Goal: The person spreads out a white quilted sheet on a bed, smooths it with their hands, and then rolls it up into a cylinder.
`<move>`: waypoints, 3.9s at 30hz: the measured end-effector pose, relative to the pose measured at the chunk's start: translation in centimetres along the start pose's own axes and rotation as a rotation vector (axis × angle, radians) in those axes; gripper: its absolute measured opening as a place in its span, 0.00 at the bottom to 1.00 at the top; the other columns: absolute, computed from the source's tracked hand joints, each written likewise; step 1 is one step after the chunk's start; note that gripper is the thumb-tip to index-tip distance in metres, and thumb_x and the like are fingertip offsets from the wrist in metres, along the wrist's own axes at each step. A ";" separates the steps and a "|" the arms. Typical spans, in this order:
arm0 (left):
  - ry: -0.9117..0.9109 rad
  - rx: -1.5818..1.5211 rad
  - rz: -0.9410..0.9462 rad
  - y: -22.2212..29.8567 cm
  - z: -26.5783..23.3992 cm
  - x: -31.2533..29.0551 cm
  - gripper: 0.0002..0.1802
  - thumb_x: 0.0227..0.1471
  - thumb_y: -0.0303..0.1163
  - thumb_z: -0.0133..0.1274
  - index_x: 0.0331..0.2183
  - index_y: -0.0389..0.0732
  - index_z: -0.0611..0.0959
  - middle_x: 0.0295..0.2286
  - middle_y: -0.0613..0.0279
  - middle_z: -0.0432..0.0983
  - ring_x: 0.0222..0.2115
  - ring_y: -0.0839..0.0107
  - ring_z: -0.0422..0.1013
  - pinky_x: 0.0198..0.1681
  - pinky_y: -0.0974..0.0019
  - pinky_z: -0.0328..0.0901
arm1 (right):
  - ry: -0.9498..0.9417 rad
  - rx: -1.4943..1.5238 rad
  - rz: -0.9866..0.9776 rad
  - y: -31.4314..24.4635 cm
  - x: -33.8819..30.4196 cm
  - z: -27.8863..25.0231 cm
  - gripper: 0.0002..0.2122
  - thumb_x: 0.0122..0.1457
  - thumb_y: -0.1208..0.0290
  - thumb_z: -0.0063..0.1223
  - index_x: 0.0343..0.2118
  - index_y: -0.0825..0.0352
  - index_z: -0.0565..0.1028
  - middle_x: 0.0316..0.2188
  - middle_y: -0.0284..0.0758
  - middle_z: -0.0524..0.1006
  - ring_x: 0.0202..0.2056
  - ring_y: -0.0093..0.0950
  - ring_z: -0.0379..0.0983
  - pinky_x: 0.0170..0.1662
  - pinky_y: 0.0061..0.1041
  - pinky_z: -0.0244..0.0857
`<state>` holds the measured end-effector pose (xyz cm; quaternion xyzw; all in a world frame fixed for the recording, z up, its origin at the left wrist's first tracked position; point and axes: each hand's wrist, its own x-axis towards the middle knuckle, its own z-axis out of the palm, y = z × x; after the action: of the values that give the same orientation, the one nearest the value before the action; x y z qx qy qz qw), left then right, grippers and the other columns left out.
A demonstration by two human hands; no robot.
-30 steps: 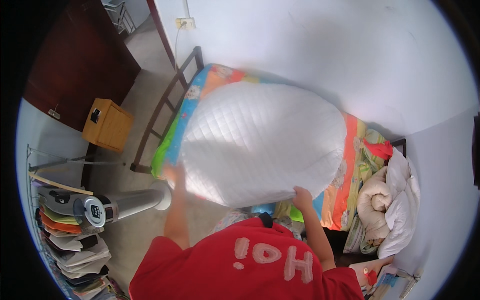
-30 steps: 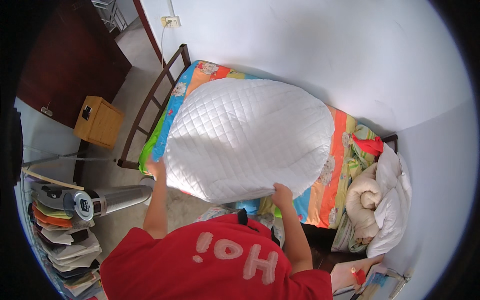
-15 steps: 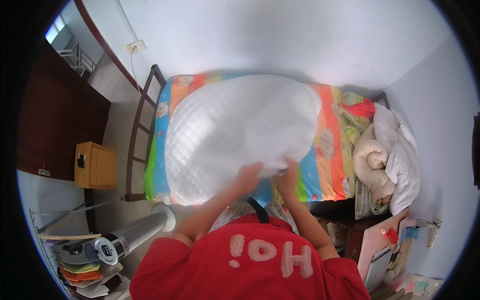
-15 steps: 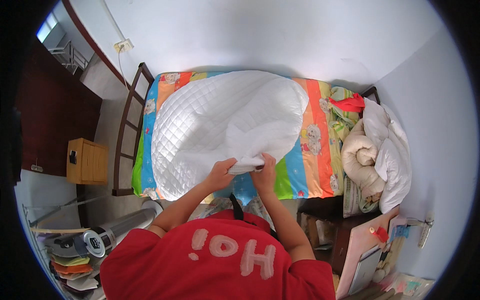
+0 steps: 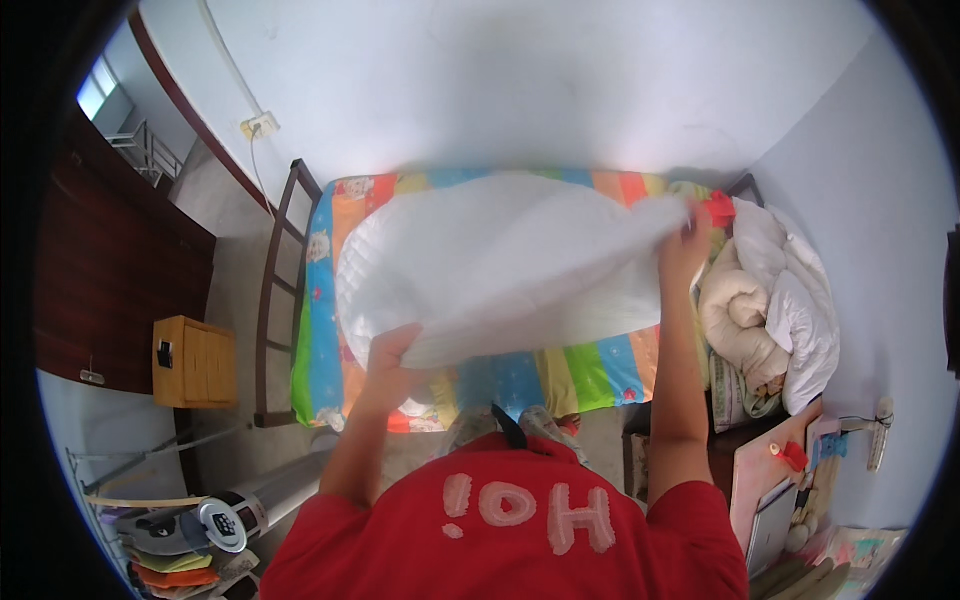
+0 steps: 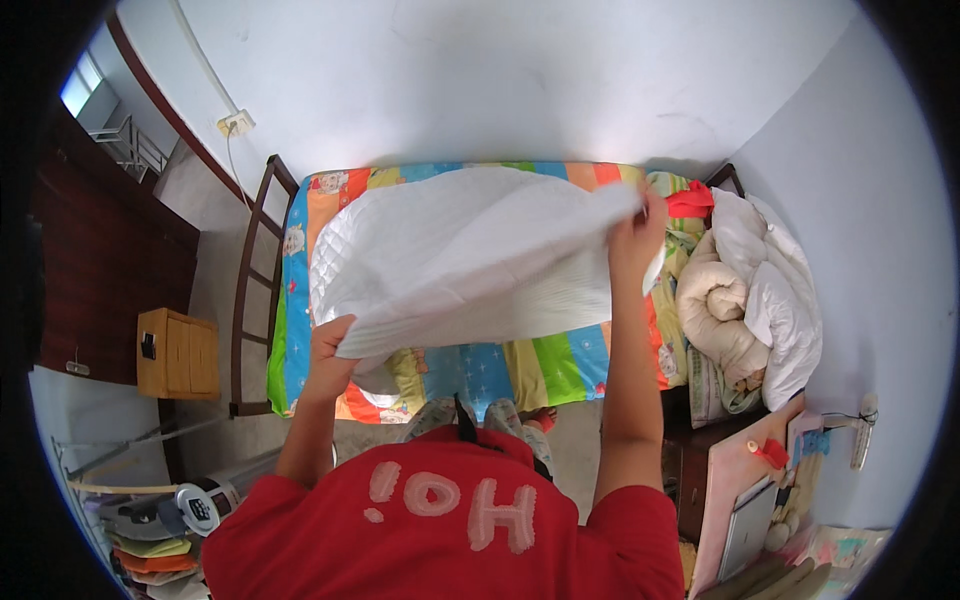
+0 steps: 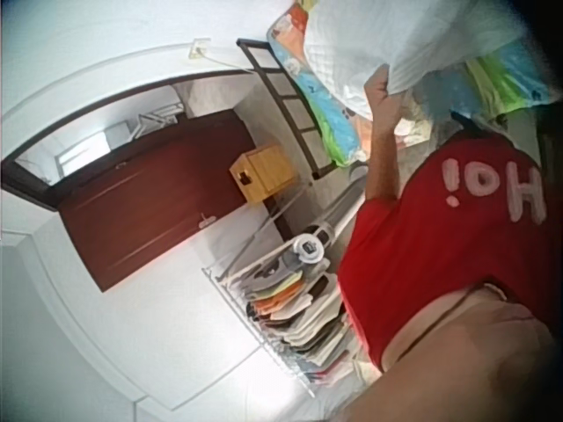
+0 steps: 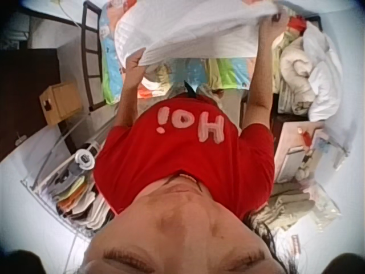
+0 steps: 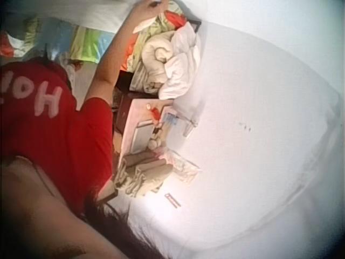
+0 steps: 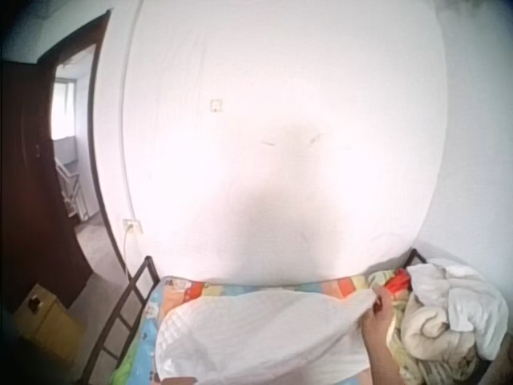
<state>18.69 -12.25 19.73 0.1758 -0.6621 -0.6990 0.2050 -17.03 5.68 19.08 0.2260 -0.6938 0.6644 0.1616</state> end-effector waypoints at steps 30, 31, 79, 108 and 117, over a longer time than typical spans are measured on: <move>0.263 0.444 -0.349 -4.6 -3.1 -6.4 0.19 0.35 0.21 0.54 0.37 0.32 0.76 0.25 0.62 0.71 0.31 0.75 0.66 0.34 0.72 0.62 | -0.869 -0.665 0.185 22.6 -27.0 2.2 0.27 0.40 0.70 0.57 0.48 0.65 0.66 0.44 0.50 0.66 0.48 0.44 0.60 0.51 0.35 0.55; 0.286 0.373 -0.348 -3.8 -2.0 -5.1 0.21 0.35 0.20 0.54 0.39 0.32 0.76 0.27 0.61 0.71 0.32 0.74 0.67 0.35 0.72 0.62 | -0.849 -0.684 0.185 24.7 -26.0 1.2 0.27 0.40 0.70 0.57 0.48 0.65 0.66 0.44 0.50 0.66 0.48 0.44 0.60 0.51 0.35 0.55; 0.017 -0.209 -0.613 -13.8 16.0 5.9 0.17 0.52 0.41 0.47 0.34 0.36 0.76 0.28 0.64 0.71 0.30 0.74 0.67 0.27 0.71 0.63 | -0.913 0.395 0.873 -0.8 -10.9 -1.4 0.15 0.57 0.63 0.47 0.34 0.73 0.74 0.28 0.31 0.74 0.29 0.17 0.68 0.31 0.16 0.62; 0.168 -0.462 -0.282 -10.4 14.3 4.0 0.06 0.55 0.31 0.43 0.28 0.40 0.69 0.26 0.66 0.68 0.29 0.77 0.65 0.37 0.70 0.62 | -0.628 0.367 0.856 3.0 -12.1 -1.7 0.08 0.56 0.70 0.49 0.29 0.70 0.72 0.23 0.30 0.73 0.26 0.19 0.69 0.30 0.19 0.66; -0.048 0.486 -0.224 -13.3 12.8 2.4 0.08 0.49 0.29 0.51 0.24 0.37 0.72 0.18 0.68 0.68 0.20 0.80 0.64 0.23 0.74 0.60 | -0.583 0.758 1.246 3.2 -12.2 -1.7 0.06 0.58 0.70 0.44 0.31 0.68 0.70 0.26 0.31 0.73 0.26 0.21 0.70 0.31 0.21 0.67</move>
<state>9.31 -2.10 7.27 0.2754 -0.7916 -0.5419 0.0623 -8.54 8.67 10.10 0.0000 -0.4331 0.7379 -0.5176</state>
